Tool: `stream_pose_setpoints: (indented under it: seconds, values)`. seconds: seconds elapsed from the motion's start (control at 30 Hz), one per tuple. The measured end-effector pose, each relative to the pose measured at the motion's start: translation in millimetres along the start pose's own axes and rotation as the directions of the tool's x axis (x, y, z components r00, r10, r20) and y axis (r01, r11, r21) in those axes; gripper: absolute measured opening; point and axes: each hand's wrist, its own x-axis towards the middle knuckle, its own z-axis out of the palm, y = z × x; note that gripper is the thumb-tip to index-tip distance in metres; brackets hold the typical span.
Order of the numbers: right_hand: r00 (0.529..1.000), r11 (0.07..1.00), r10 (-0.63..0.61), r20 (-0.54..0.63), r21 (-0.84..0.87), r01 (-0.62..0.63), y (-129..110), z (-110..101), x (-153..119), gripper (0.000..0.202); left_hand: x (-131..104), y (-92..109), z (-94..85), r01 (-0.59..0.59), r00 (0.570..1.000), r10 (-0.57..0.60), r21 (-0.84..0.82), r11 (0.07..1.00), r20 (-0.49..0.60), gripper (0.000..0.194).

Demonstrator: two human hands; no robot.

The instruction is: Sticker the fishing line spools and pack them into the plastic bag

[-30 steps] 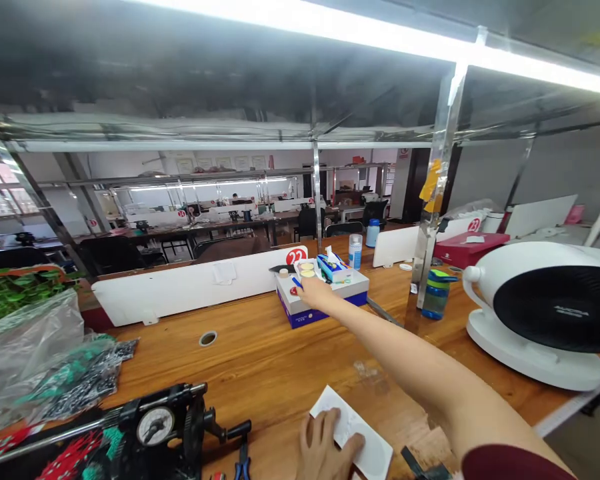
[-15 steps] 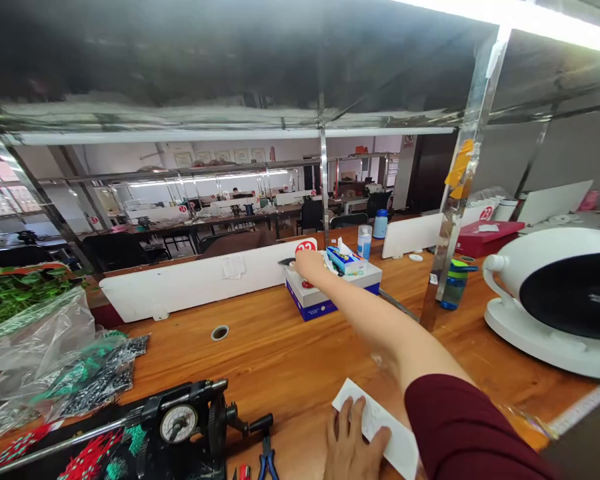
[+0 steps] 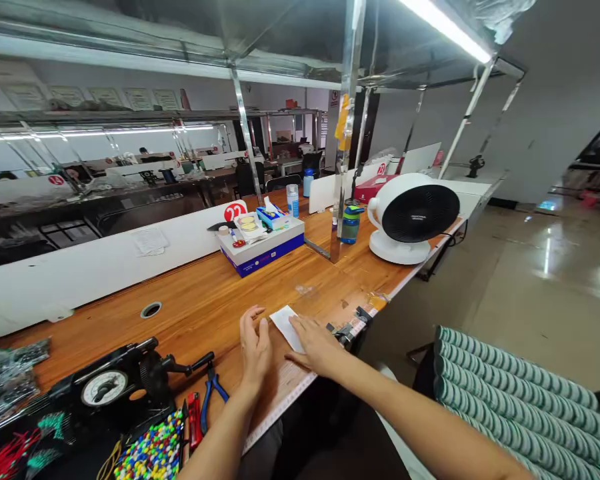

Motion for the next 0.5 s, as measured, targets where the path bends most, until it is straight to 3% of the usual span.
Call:
stream_pose_setpoints:
  seconds: [0.1,0.2,0.23,0.3,0.4,0.5]
  values:
    - [0.992,0.992,0.129,-0.008,0.001,-0.129,-12.2,-2.8,-7.1,0.047,-0.6,3.5,-1.8,-0.021,0.999,0.021,-0.026,0.999,0.031,0.029]
    - [0.953,0.922,0.296,-0.065,0.28,-0.268,-10.9,-19.8,-17.4,0.043,-3.8,15.1,-1.2,0.037,0.991,-0.028,-0.07,0.997,0.128,0.035]
    - [0.936,0.852,0.345,-0.074,0.444,-0.279,-7.7,-27.3,-22.7,0.04,-4.1,20.7,0.6,0.068,0.985,-0.052,-0.093,0.993,0.164,0.039]
    - [0.91,0.616,0.413,-0.04,0.748,-0.247,0.1,-44.5,-35.6,0.034,-2.1,34.0,7.5,0.13,0.968,-0.087,-0.174,0.976,0.233,0.049]
    - [0.899,0.282,0.432,0.068,0.937,-0.207,10.7,-75.0,-56.7,0.039,6.5,58.4,24.4,0.231,0.902,-0.061,-0.36,0.904,0.427,0.056]
    - [0.886,0.209,0.439,0.147,0.943,-0.26,18.0,-108.7,-78.1,0.045,11.5,86.8,47.2,0.326,0.769,0.017,-0.416,0.849,0.639,0.048]
